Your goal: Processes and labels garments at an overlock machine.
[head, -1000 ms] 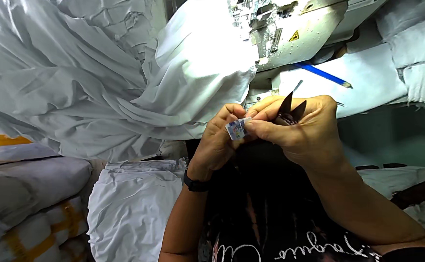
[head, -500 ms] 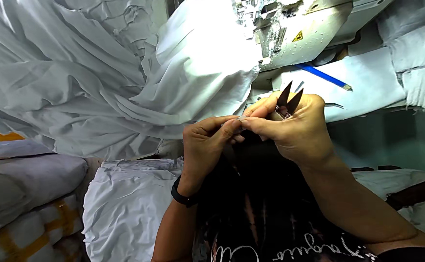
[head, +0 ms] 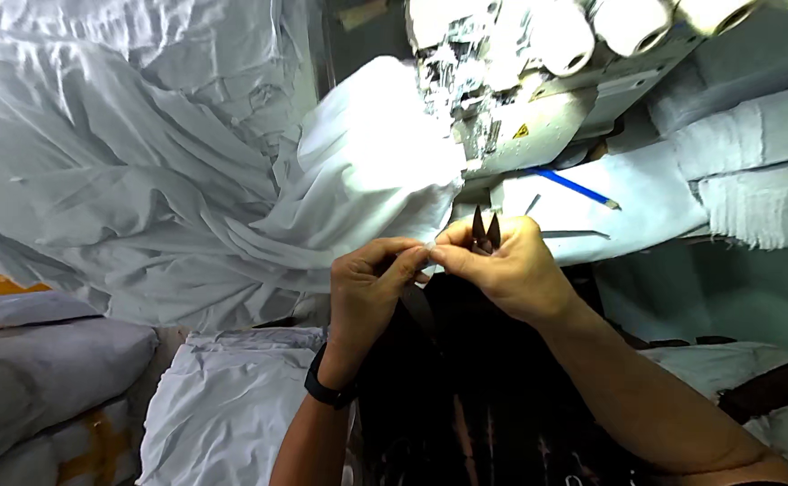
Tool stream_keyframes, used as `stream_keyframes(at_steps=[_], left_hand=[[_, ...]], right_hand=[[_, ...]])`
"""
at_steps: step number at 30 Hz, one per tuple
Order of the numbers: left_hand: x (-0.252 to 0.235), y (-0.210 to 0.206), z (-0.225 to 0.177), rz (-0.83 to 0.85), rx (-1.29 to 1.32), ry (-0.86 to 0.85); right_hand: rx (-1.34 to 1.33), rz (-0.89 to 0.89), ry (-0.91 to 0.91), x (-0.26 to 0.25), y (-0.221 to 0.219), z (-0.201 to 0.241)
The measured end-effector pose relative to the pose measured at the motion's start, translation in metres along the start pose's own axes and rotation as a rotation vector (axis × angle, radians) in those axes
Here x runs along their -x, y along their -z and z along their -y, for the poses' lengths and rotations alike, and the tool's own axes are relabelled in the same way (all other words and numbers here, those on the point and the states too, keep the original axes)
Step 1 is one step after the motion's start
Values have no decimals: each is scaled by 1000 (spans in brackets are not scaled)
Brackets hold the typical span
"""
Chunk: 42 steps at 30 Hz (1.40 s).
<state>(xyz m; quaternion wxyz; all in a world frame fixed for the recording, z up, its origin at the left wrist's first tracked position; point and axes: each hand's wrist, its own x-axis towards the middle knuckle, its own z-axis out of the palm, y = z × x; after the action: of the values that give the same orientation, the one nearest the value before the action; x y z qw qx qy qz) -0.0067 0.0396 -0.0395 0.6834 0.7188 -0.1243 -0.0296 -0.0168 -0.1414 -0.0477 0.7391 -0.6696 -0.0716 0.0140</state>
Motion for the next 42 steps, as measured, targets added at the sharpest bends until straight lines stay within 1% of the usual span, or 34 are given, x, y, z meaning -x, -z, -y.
stream_keyframes(at_steps=[2, 4, 6, 7, 9, 10, 13, 17, 24, 28, 32, 38, 42], left_hand=[[-9, 10, -13, 48, -41, -40], [-20, 22, -34, 66, -114, -104], [-35, 28, -52, 50, -205, -208], [-44, 26, -57, 41, -250, -256], [-61, 18, -60, 35, -376, -319], [-68, 11, -58, 36, -457, -323], [-80, -6, -42, 67, -642, -257], [-84, -16, -24, 37, -750, -242], [-87, -18, -21, 12, -796, -259], [-90, -7, -23, 65, -760, -269], [-93, 2, -27, 122, -743, -235], [-94, -3, -24, 80, -773, -251], [-94, -6, -23, 60, -777, -265]], right_hand=[[239, -43, 285, -9, 9, 3], [562, -161, 544, -25, 26, 6], [854, -225, 680, -41, 43, 1], [932, -204, 720, -49, 49, -4], [971, -108, 803, -61, 57, -17], [957, -76, 853, -65, 58, -23], [840, -75, 948, -64, 52, -33], [781, -104, 964, -56, 46, -37], [895, -118, 990, -56, 45, -35], [978, -129, 918, -52, 41, -27], [1016, -134, 901, -51, 39, -22], [1039, -125, 885, -50, 39, -20], [1038, -145, 843, -48, 38, -18]])
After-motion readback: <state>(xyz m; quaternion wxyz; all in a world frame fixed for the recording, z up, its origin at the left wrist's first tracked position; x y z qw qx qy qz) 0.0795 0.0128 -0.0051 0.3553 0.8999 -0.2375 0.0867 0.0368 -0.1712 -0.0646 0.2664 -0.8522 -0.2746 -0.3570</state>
